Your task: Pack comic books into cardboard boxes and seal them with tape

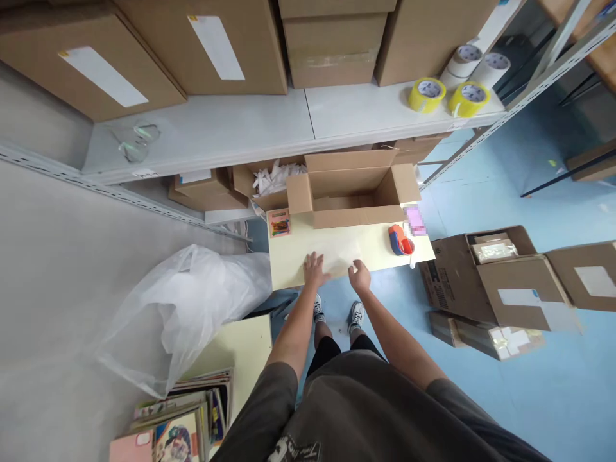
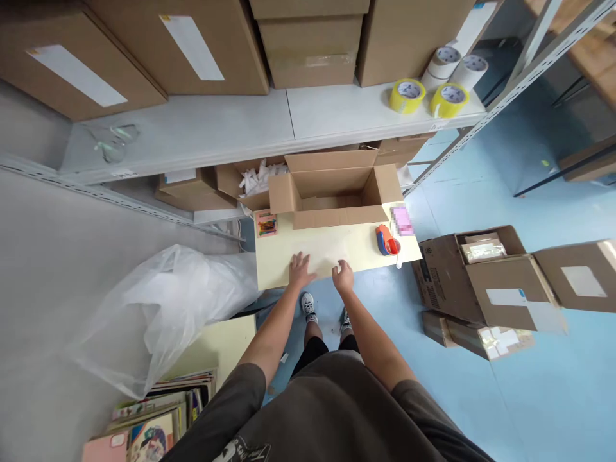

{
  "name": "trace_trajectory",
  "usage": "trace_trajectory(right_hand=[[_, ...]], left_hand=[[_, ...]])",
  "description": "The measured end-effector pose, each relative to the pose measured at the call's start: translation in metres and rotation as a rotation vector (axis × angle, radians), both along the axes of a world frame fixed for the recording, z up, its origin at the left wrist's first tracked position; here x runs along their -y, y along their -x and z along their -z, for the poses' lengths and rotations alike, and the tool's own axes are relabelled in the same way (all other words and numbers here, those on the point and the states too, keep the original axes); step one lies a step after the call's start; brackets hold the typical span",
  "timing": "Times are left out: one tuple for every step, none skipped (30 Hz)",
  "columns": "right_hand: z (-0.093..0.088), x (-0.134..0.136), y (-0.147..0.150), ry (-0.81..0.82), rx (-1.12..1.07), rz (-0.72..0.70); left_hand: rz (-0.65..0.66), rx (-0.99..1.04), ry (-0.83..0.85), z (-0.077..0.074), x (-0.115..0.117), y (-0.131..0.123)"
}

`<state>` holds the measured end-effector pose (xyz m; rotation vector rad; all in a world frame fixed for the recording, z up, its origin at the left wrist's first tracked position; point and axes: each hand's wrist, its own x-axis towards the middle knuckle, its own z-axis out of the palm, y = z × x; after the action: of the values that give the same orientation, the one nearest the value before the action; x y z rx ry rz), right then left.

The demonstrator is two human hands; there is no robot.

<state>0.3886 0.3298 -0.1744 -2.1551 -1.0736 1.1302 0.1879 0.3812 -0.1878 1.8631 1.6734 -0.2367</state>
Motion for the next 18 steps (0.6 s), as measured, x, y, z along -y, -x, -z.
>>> trace_trajectory(right_hand=[[0.001, -0.005, -0.001, -0.054, 0.112, -0.109], [0.003, -0.011, -0.002, -0.072, 0.196, -0.219], [0.008, -0.017, -0.002, -0.063, 0.240, -0.325], [0.014, -0.023, -0.001, -0.034, 0.272, -0.409], [0.021, -0.028, -0.001, 0.003, 0.298, -0.470], [0.027, -0.032, 0.000, 0.037, 0.323, -0.509], [0.032, -0.033, 0.000, 0.061, 0.347, -0.534], [0.036, -0.033, 0.000, 0.074, 0.368, -0.547], [0.038, -0.032, 0.001, 0.081, 0.387, -0.546], [0.038, -0.030, 0.002, 0.086, 0.401, -0.533], [0.036, -0.029, 0.004, 0.081, 0.408, -0.517], [0.032, -0.029, 0.007, 0.059, 0.406, -0.501], [0.027, -0.030, 0.013, 0.020, 0.393, -0.490], [0.022, -0.034, 0.021, -0.032, 0.367, -0.488], [0.016, -0.041, 0.032, -0.089, 0.330, -0.497], [0.011, -0.051, 0.046, -0.143, 0.285, -0.516], [0.006, -0.064, 0.062, -0.186, 0.240, -0.538], [0.001, -0.079, 0.080, -0.218, 0.196, -0.561]], left_hand=[[0.005, -0.005, -0.001, 0.005, 0.000, 0.002], [0.006, -0.007, -0.007, 0.010, 0.000, 0.004], [0.006, -0.004, -0.017, 0.015, -0.001, 0.006], [0.007, 0.003, -0.028, 0.019, -0.002, 0.008], [0.008, 0.011, -0.034, 0.022, -0.002, 0.010], [0.011, 0.019, -0.036, 0.024, -0.002, 0.011], [0.014, 0.027, -0.036, 0.025, -0.001, 0.011], [0.015, 0.036, -0.036, 0.024, 0.000, 0.012], [0.013, 0.046, -0.038, 0.023, 0.002, 0.012], [0.007, 0.061, -0.046, 0.020, 0.003, 0.012], [0.000, 0.082, -0.063, 0.016, 0.004, 0.013], [-0.012, 0.108, -0.086, 0.011, 0.004, 0.016], [-0.034, 0.133, -0.113, 0.006, 0.002, 0.019], [-0.067, 0.158, -0.138, 0.000, -0.001, 0.025], [-0.108, 0.185, -0.159, -0.006, -0.006, 0.032], [-0.155, 0.214, -0.175, -0.012, -0.013, 0.042], [-0.205, 0.245, -0.184, -0.017, -0.022, 0.054], [-0.253, 0.277, -0.188, -0.021, -0.032, 0.067]])
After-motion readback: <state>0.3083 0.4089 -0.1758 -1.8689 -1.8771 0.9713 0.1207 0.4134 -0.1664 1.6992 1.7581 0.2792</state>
